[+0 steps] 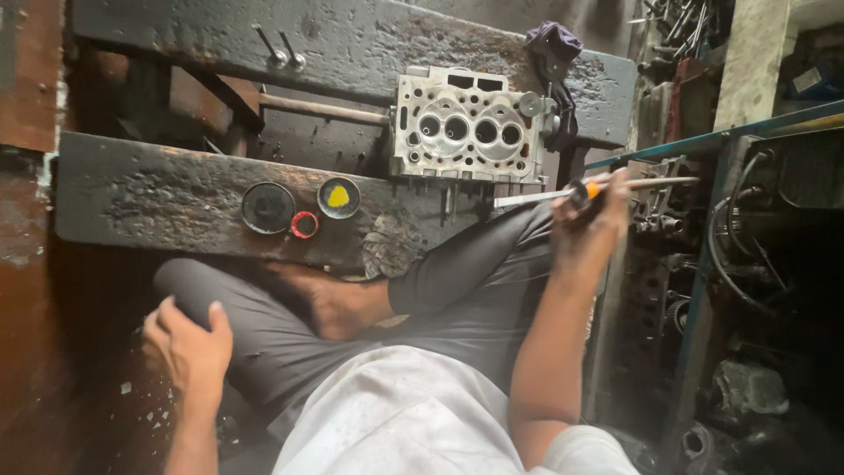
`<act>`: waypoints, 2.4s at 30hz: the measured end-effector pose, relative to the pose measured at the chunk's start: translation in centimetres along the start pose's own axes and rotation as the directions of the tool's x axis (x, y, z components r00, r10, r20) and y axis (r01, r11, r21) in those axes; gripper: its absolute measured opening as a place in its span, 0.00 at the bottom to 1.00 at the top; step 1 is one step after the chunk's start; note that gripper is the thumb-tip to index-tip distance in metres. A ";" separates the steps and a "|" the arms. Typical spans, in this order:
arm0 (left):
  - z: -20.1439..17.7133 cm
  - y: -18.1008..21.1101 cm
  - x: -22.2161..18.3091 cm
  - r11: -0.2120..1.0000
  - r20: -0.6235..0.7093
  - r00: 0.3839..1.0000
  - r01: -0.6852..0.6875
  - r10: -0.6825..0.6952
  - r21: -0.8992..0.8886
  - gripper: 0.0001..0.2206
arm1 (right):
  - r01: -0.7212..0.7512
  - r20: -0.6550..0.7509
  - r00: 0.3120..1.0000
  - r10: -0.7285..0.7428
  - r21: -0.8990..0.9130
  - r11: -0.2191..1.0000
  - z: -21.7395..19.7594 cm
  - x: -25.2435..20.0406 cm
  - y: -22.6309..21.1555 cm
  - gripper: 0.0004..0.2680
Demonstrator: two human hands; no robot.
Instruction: The person cleans and handles components of an engine cylinder head, using a cloth to wipe individual valves and a small hand tool to move parts within the head.
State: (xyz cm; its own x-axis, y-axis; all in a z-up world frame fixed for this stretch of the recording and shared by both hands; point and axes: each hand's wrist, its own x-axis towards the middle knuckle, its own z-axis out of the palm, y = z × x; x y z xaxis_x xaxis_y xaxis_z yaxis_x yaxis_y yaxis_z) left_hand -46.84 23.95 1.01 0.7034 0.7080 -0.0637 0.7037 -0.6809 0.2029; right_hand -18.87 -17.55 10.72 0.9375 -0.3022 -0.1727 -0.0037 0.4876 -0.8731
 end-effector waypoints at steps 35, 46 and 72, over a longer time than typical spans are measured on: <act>9.8 -11.2 -1.1 -0.327 0.514 0.847 0.451 -0.136 -0.830 0.03 | 0.615 0.471 0.753 0.460 -0.752 -0.236 0.6 -4.3 16.8 0.09; 10.7 -13.1 -2.6 -0.301 0.488 0.835 0.411 -0.253 -0.860 0.06 | 0.565 0.324 0.770 0.550 -0.748 -0.349 1.6 -3.6 18.0 0.12; 9.7 -13.1 0.9 -0.164 0.526 0.825 0.501 -0.206 -0.850 0.08 | 0.720 0.601 0.392 0.697 -0.672 0.175 1.1 -7.1 17.1 0.10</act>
State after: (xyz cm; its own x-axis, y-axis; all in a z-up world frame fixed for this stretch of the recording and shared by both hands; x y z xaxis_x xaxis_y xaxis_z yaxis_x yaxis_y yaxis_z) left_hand -54.47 31.73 -11.21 0.4884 0.6259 -0.6080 0.1513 0.6255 0.7654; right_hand -25.18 -6.18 -2.47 0.5738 0.7137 -0.4017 0.4405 -0.6825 -0.5832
